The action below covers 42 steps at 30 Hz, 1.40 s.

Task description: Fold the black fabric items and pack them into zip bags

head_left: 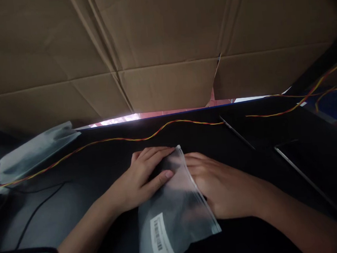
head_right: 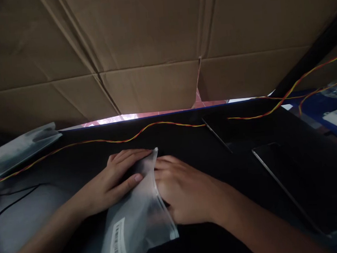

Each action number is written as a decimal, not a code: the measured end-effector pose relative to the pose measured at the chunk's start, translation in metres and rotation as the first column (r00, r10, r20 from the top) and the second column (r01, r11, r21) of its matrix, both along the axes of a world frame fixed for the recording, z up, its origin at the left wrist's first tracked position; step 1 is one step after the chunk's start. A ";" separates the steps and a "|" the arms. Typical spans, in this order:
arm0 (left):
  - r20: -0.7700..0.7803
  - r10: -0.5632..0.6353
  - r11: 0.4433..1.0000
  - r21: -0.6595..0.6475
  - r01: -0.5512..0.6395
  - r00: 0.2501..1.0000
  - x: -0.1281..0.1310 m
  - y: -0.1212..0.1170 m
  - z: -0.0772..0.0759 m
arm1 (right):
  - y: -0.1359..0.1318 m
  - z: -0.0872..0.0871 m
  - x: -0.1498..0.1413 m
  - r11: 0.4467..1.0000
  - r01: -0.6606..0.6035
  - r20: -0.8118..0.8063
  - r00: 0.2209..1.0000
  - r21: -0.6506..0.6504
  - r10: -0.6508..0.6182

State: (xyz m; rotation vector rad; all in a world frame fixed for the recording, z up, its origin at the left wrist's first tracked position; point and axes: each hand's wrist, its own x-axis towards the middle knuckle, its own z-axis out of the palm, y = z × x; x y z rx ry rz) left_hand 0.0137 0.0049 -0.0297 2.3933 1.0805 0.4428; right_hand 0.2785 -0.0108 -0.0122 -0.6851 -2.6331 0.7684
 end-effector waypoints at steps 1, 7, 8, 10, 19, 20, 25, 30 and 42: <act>0.003 -0.024 1.000 0.009 0.024 1.000 -0.001 -0.001 -0.001 | 0.003 0.000 0.002 1.000 0.011 0.000 1.000 -0.010 -0.011; -0.055 -0.199 0.980 -0.017 0.198 0.978 -0.010 -0.007 -0.003 | 0.000 -0.015 -0.006 0.999 -0.012 -0.053 0.999 -0.044 0.010; -0.061 -0.204 0.979 -0.026 0.203 0.977 -0.010 -0.007 -0.003 | -0.002 -0.018 -0.010 0.998 -0.046 -0.083 0.996 -0.045 0.042; -0.056 -0.222 0.975 -0.038 0.220 0.973 -0.009 -0.008 -0.002 | -0.008 -0.025 -0.019 0.991 -0.124 -0.136 0.984 -0.049 0.117; -0.055 -0.205 0.977 0.051 0.208 0.977 0.002 -0.014 0.001 | -0.024 -0.040 -0.048 0.994 0.107 -0.232 0.967 -0.023 -0.109; -0.058 -0.201 0.978 0.050 0.204 0.978 0.002 -0.014 0.001 | -0.023 -0.039 -0.045 0.996 0.082 -0.247 0.965 -0.027 -0.086; -0.052 -0.173 0.985 0.012 0.174 0.984 -0.005 -0.010 0.003 | -0.005 -0.019 -0.014 0.990 -0.110 -0.130 0.987 -0.090 0.097; -0.060 -0.132 0.991 -0.013 0.131 0.989 -0.013 -0.004 0.004 | 0.011 -0.001 0.009 0.991 -0.082 -0.034 0.996 -0.108 0.079; 0.093 0.075 0.990 0.110 -0.085 0.993 -0.009 -0.001 0.008 | 0.014 -0.008 0.004 0.999 0.005 -0.045 0.999 -0.048 -0.007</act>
